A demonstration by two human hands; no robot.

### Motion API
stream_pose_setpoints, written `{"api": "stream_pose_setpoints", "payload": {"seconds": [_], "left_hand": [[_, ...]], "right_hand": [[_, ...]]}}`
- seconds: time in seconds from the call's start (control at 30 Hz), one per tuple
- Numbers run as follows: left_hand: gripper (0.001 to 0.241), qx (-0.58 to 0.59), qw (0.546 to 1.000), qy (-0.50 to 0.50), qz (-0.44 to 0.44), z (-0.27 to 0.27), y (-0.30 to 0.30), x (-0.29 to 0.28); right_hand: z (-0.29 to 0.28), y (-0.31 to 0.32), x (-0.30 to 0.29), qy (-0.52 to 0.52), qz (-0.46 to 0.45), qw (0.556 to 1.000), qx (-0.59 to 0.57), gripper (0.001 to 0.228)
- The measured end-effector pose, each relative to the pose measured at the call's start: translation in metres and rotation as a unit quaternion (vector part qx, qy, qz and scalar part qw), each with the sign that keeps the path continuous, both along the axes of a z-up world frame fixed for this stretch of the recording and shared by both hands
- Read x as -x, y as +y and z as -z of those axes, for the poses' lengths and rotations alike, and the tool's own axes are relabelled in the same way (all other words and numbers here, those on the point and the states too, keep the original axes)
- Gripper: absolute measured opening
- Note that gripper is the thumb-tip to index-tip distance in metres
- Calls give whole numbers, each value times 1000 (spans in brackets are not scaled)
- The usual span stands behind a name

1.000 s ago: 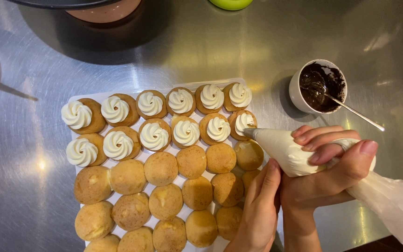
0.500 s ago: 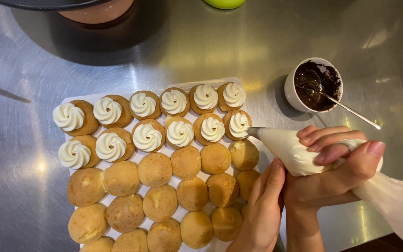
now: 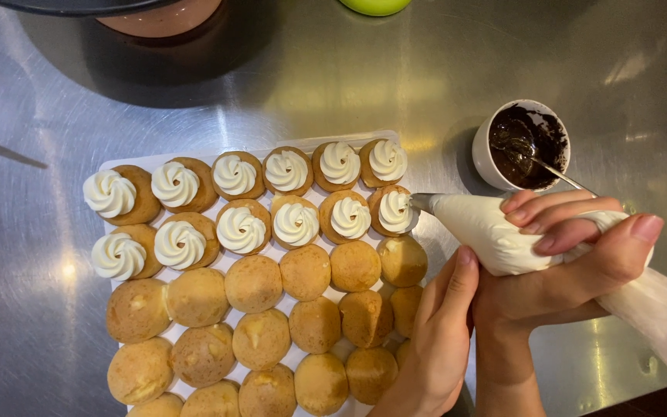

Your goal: The person arranges small pastries on a tray and uses a piping bag to fill each one with cream.

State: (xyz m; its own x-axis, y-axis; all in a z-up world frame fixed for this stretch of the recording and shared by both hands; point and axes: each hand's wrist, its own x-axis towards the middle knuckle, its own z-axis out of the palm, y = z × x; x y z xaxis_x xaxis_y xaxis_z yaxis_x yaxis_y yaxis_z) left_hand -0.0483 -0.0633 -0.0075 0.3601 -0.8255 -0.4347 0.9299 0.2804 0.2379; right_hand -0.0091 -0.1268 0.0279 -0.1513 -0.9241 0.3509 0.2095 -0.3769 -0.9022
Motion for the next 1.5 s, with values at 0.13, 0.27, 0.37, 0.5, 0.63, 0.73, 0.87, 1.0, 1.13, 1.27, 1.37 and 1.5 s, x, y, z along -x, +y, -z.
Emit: {"api": "stream_pose_setpoints", "payload": {"seconds": [0.13,0.27,0.37,0.5,0.63,0.73,0.87,1.0,1.13,1.27,1.37,1.5], "left_hand": [[56,20,999,-40,-12,-8,5,-8],[43,48,993,-105,-11,-26,33,-18],[46,70,980,-184,30,-36,72,-25],[76,-95,984,-87,121,-36,152,-32],[81,-304,935,-63,173,-35,236,-69],[68,-176,983,-54,15,-20,273,-90],[62,-160,984,-82,1,-10,298,-119],[58,-86,995,-40,12,-10,305,-128],[63,-70,997,-10,13,-7,305,-128],[61,-74,997,8,18,-3,304,-129],[60,-56,998,7,13,0,302,-129],[61,-36,999,-13,1,3,299,-129]], "right_hand": [[-12,1,-6,-58,-38,997,-16,60],[-22,12,8,-108,-43,993,-4,54],[-23,42,23,-140,-101,985,-13,43],[-30,126,-5,-68,-67,991,-88,50],[-40,222,-71,-53,-11,987,-153,59],[-24,267,-98,-72,-18,987,-142,62],[-12,298,-125,-69,15,991,-114,61],[-7,307,-129,-23,1,997,-79,60],[-4,309,-130,8,-3,999,-54,60],[1,308,-132,10,-7,999,-46,60],[-4,310,-139,7,11,999,-36,60],[-9,309,-147,-58,16,996,-62,60]]}}
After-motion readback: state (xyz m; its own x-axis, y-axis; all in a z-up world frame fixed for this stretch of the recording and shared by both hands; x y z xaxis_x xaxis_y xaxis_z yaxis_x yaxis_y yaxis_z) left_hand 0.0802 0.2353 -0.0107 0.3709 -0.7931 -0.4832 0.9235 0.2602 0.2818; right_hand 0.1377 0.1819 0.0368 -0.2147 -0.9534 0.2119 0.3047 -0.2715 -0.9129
